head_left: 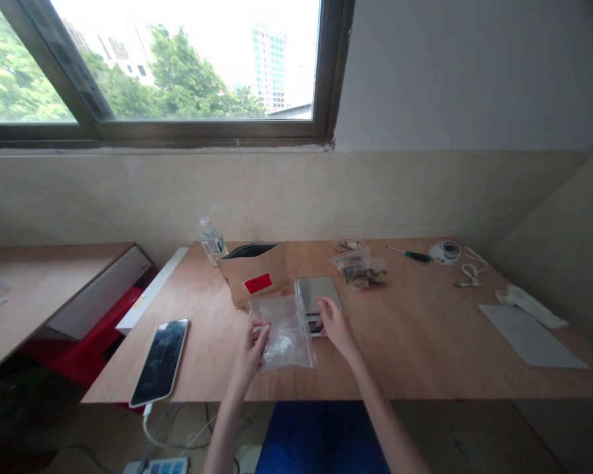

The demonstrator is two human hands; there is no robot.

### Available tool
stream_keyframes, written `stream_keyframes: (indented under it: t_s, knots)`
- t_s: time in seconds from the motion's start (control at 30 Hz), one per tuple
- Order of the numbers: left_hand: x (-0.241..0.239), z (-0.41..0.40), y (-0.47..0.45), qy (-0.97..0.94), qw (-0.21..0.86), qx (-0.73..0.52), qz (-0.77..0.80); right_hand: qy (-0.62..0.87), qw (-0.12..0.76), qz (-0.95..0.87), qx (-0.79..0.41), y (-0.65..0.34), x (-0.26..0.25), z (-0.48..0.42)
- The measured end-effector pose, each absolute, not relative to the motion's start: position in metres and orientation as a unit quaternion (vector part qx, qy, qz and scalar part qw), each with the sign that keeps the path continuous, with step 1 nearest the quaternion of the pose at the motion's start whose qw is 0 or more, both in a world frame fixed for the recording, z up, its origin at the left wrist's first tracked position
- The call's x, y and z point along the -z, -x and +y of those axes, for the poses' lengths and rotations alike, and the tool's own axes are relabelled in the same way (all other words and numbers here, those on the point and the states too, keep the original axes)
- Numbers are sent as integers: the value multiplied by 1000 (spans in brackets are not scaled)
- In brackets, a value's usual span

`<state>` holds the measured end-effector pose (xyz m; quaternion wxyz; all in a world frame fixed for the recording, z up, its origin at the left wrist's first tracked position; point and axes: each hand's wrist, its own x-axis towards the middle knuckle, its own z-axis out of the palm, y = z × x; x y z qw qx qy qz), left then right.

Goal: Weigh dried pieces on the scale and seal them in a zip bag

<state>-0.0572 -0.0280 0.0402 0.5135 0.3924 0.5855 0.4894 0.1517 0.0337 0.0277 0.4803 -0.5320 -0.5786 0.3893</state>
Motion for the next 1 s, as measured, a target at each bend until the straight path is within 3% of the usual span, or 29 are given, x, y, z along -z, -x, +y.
stream_keyframes:
  t_s: [0.13, 0.2, 0.33, 0.4, 0.6, 0.73, 0.9, 1.0]
  knots:
    - [-26, -19, 79, -394, 431, -502, 638, 581, 471, -640, -176, -195, -6, 72]
    - [-19, -18, 83, -425, 325, -506, 676, 624, 432, -644, -97, -215, 6, 93]
    - [-23, -23, 71, -531, 61, -465, 706, 690, 369, -623, -3, -241, 25, 123]
    - [-26, -25, 59, -588, 30, -416, 692, 696, 363, -619, 19, -247, 30, 128]
    - [5, -12, 38, -692, 121, -275, 657, 674, 371, -639, 17, -264, 25, 125]
    - [22, -1, 45, -703, 182, -251, 640, 676, 391, -625, 5, -273, 0, 106]
    - [-15, -5, 38, -664, 266, -338, 611, 654, 529, -538, -63, -264, -63, 43]
    - [-58, -19, 14, -615, 390, -439, 526, 604, 612, -473, -192, -248, -95, 3]
